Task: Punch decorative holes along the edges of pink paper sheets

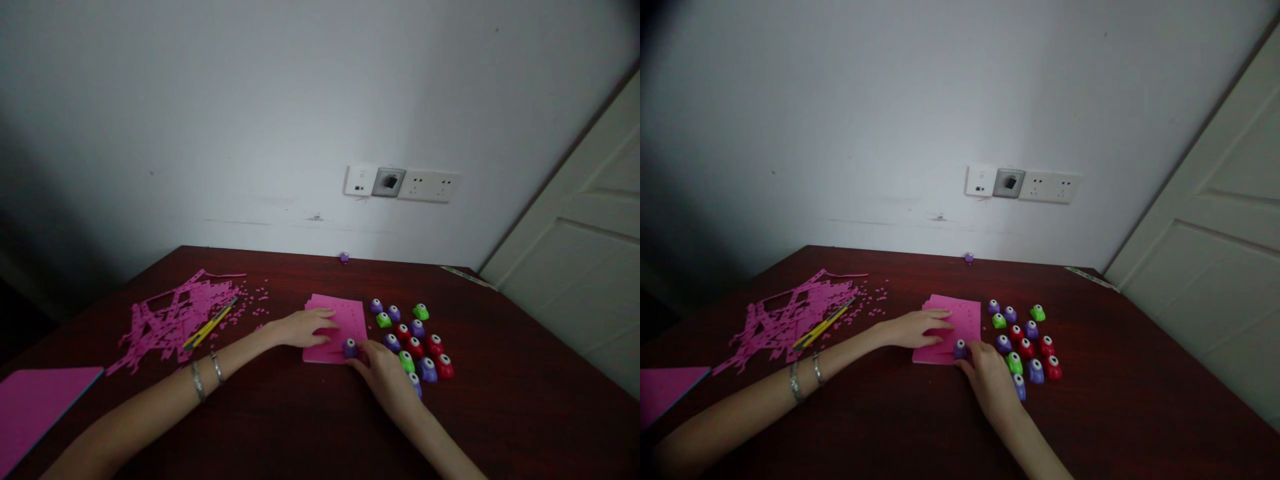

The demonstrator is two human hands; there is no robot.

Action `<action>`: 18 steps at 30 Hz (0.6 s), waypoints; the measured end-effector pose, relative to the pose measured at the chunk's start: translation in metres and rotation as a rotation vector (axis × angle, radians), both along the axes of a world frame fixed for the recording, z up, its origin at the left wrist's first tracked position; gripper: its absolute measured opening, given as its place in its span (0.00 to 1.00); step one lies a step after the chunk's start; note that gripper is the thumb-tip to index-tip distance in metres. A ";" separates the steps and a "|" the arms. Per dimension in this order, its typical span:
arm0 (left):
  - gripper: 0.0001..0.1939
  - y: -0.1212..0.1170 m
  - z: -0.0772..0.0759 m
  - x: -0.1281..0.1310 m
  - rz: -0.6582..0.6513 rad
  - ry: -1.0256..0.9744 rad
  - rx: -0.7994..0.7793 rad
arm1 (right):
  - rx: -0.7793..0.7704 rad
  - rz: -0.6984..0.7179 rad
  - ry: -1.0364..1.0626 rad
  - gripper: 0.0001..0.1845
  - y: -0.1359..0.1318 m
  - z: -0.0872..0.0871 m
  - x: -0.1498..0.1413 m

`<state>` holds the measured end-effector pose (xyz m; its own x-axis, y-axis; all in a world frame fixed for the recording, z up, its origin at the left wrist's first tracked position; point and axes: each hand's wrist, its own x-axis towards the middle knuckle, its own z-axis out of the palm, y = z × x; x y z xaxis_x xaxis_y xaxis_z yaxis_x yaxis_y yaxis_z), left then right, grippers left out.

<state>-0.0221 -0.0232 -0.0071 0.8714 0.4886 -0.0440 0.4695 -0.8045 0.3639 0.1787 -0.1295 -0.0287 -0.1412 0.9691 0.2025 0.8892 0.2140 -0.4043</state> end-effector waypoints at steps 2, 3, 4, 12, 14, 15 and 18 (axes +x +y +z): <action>0.22 0.001 0.000 0.000 0.002 -0.002 -0.005 | 0.003 -0.002 0.007 0.05 0.000 -0.001 0.000; 0.22 0.001 0.000 0.000 -0.001 -0.006 -0.009 | 0.005 0.000 0.012 0.05 0.000 -0.002 0.000; 0.22 0.002 0.000 0.001 -0.003 -0.012 -0.015 | 0.008 0.002 0.017 0.05 0.000 -0.002 0.000; 0.13 0.011 0.001 0.008 0.050 -0.255 -0.060 | -0.038 -0.025 0.120 0.12 0.008 0.009 0.013; 0.12 0.017 0.004 0.011 0.158 -0.333 -0.073 | -0.127 -0.011 0.203 0.14 0.015 0.017 0.021; 0.12 0.019 0.007 0.012 0.209 -0.353 -0.099 | -0.188 0.000 0.247 0.15 0.020 0.021 0.024; 0.16 0.026 0.015 0.015 0.272 -0.318 -0.309 | -0.418 0.057 0.343 0.16 0.035 0.032 0.030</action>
